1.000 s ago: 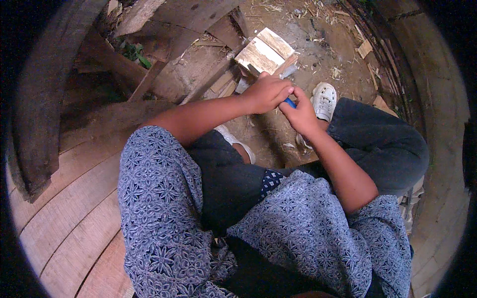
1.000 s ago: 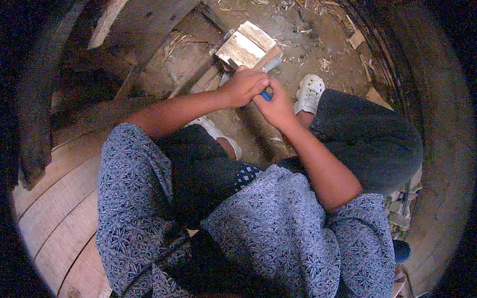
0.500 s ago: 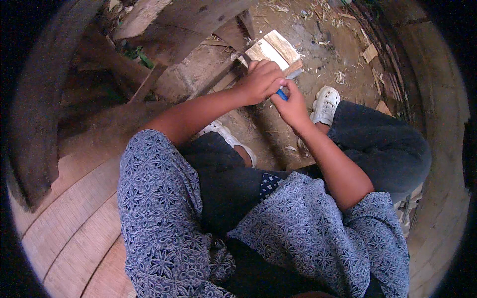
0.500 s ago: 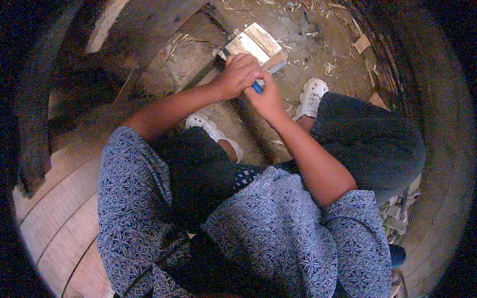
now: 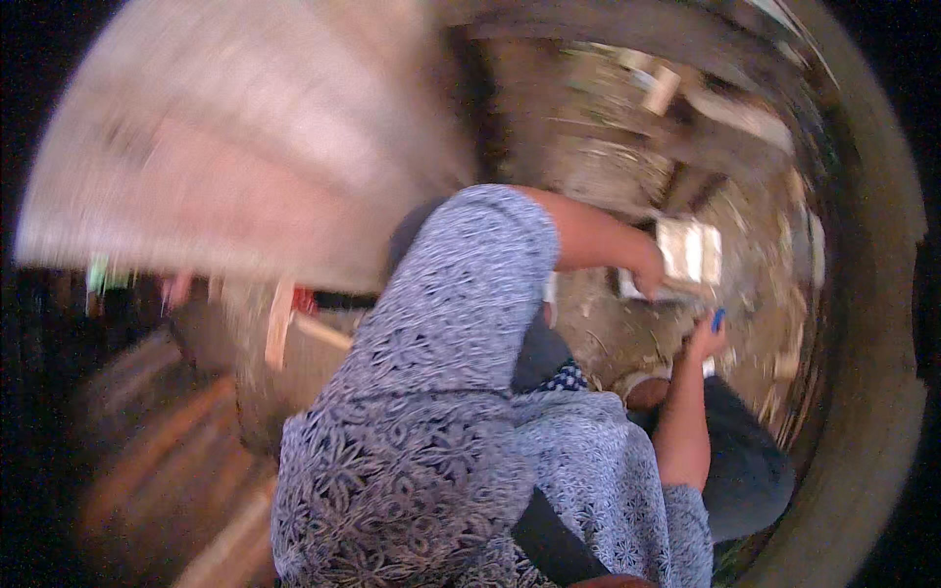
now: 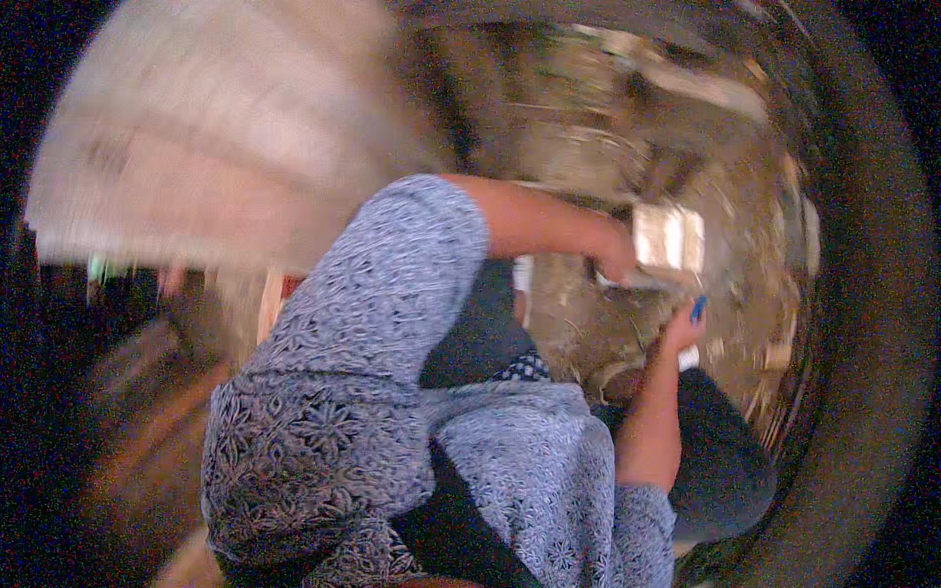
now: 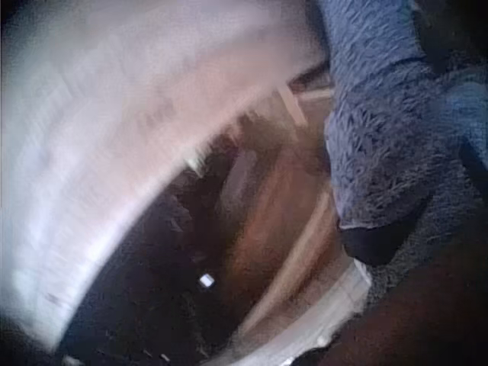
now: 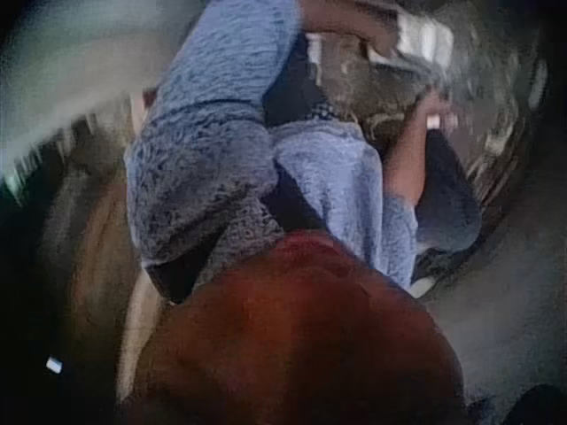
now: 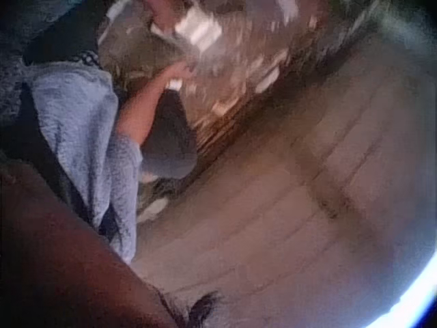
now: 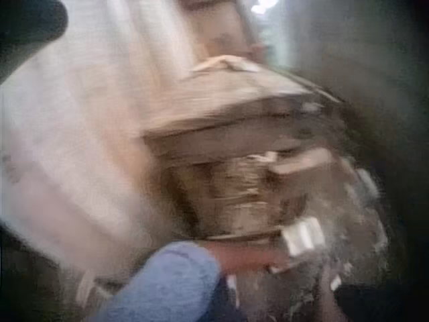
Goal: The person carves a small rectangular block of wood using a knife, then sands the surface with a sanding block. The person is sitting on the ground in a workshop area.
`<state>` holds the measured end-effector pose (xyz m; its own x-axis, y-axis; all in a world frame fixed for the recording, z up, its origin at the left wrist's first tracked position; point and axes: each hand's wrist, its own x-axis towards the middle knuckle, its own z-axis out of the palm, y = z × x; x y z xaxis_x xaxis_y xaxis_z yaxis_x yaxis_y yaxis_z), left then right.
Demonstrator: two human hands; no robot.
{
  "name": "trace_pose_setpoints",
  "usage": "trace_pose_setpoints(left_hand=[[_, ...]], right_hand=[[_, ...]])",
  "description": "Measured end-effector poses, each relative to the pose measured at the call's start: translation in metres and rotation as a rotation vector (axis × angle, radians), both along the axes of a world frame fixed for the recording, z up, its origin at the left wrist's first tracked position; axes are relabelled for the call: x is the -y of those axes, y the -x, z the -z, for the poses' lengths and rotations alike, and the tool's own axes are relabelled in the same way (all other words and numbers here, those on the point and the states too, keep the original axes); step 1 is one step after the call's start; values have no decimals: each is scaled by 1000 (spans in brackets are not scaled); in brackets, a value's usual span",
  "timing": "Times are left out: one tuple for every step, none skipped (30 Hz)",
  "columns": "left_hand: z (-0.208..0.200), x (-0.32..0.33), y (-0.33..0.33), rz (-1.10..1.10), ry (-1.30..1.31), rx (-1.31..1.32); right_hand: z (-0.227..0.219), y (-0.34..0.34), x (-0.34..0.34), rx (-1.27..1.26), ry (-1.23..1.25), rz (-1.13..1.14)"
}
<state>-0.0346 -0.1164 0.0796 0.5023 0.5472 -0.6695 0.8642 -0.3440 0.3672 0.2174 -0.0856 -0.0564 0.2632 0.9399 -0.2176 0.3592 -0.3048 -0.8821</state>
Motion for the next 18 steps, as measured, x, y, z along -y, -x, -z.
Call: trace_pose_setpoints(left_hand=[[-21,13,-1,66,-93,123],[-46,20,-10,156,-33,137],[-72,33,-13,177,-94,279],[-97,53,-13,96,-70,370],[-119,82,-12,131,-145,462],[-143,112,-9,-10,-216,522],[-160,145,-9,-36,-351,618],[-173,178,-6,-194,-441,549],[-183,208,-4,-271,-578,564],[-188,240,-2,-402,-739,649],[-189,266,1,-520,-866,727],[-191,294,-7,-680,-874,797],[-188,313,-8,-855,-817,840],[-187,325,-8,-1048,-721,871],[-184,333,-11,-1109,-753,944],[-181,337,-12,-1180,-753,1001],[-179,339,-13,-1226,-772,1089],[-176,336,-12,-1278,-806,968]], right_hand=[[6,3,0,-75,-11,-22],[9,8,-2,-16,35,-52],[9,16,-2,57,98,-43],[7,23,-1,74,207,-45],[3,33,2,46,245,-57],[-5,42,4,-17,234,-63],[-13,52,7,-98,238,-74],[-24,63,11,-175,236,-88],[-36,73,16,-258,237,-93],[-50,85,22,-336,240,-107],[-62,96,29,-337,246,-146],[-78,106,40,-490,238,-136],[-91,116,51,-544,263,-132],[-105,126,65,-577,271,-132],[-119,135,79,-670,282,-185],[-132,144,93,-781,350,-258],[-145,151,107,-875,407,-340],[-157,159,121,-957,442,-410]])
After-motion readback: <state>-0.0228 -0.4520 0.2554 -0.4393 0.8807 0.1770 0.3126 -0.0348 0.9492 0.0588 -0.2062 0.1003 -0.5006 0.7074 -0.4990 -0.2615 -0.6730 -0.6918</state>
